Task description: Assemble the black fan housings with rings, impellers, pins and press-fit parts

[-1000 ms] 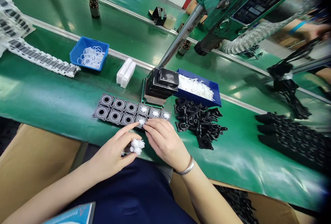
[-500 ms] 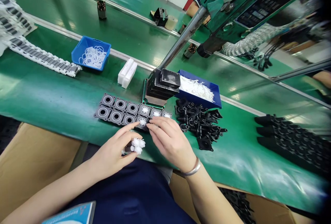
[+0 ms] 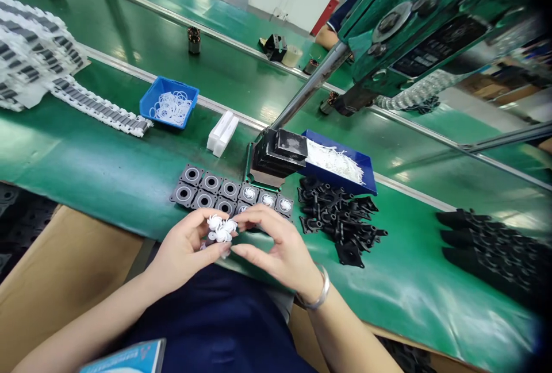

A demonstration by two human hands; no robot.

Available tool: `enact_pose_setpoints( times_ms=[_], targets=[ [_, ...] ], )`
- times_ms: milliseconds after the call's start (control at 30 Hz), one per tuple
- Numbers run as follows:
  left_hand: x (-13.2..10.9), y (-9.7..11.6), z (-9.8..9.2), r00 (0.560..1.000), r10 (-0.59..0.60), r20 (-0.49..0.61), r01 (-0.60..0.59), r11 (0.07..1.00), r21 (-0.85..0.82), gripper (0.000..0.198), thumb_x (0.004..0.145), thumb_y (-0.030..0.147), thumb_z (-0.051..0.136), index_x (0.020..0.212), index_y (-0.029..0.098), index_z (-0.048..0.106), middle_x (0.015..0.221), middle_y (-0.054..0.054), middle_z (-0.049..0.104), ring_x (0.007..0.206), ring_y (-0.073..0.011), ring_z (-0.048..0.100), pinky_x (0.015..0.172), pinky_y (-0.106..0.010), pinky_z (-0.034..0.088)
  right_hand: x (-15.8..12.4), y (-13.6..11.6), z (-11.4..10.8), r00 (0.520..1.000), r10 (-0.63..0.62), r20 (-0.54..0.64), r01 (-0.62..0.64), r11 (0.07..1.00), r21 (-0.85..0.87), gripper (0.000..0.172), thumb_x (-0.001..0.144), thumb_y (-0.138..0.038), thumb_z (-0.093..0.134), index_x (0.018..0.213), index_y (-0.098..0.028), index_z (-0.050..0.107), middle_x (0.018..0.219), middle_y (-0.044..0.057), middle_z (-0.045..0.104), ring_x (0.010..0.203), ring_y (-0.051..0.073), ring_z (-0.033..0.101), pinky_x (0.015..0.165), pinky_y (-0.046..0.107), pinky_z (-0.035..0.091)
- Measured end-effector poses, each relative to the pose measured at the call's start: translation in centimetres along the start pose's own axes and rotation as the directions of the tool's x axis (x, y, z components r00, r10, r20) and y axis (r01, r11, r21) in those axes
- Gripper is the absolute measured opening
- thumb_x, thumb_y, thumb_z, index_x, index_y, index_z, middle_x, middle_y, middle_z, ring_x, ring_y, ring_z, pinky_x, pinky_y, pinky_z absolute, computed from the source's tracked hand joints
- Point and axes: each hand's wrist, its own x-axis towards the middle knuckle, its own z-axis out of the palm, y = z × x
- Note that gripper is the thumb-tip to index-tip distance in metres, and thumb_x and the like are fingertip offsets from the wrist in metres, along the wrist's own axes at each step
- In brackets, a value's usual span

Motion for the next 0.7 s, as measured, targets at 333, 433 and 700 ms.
enact_pose_setpoints(
  times_ms=[333,433,700],
  targets=[
    [-0.5,-0.3,-0.7,0.992,-0.073,0.099,0.092,0.973,-0.211,0.043,0.069,0.027,0.085,0.098,0.021,0.052,0.089,0.002,0.055,0.075,-0.0115,0.054,0.065,-0.025,0.053,1.0,-0.4,1.5,0.997,0.036,0.073,-0.049,0.982,0.183,0.02,0.087,-0.038,0.07,0.095,-0.02,0.069,0.089,0.004,0.065,0.079,0.013,0.062,0.072,0.026,0.054],
    [-0.6,-0.6,-0.5,0.997,-0.015,0.073,0.026,0.988,-0.151,0.041,0.069,0.024,0.085,0.09,0.02,0.049,0.088,0.002,0.055,0.078,-0.0115,0.053,0.068,-0.024,0.049,0.9,-0.7,1.4,0.991,0.071,0.116,-0.091,0.979,0.183,0.024,0.084,-0.039,0.073,0.096,-0.02,0.067,0.089,0.003,0.066,0.079,0.013,0.061,0.073,0.026,0.053],
    [-0.5,0.8,-1.2,1.0,-0.021,0.011,0.023,0.99,-0.139,0.034,0.072,0.026,0.084,0.091,0.017,0.057,0.087,0.001,0.057,0.078,-0.0112,0.055,0.07,-0.025,0.052,1.9,-0.3,1.3,0.966,0.259,0.004,-0.237,0.876,0.42,0.019,0.082,-0.036,0.076,0.089,-0.02,0.067,0.085,0.001,0.067,0.076,0.012,0.065,0.07,0.025,0.055]
  ],
)
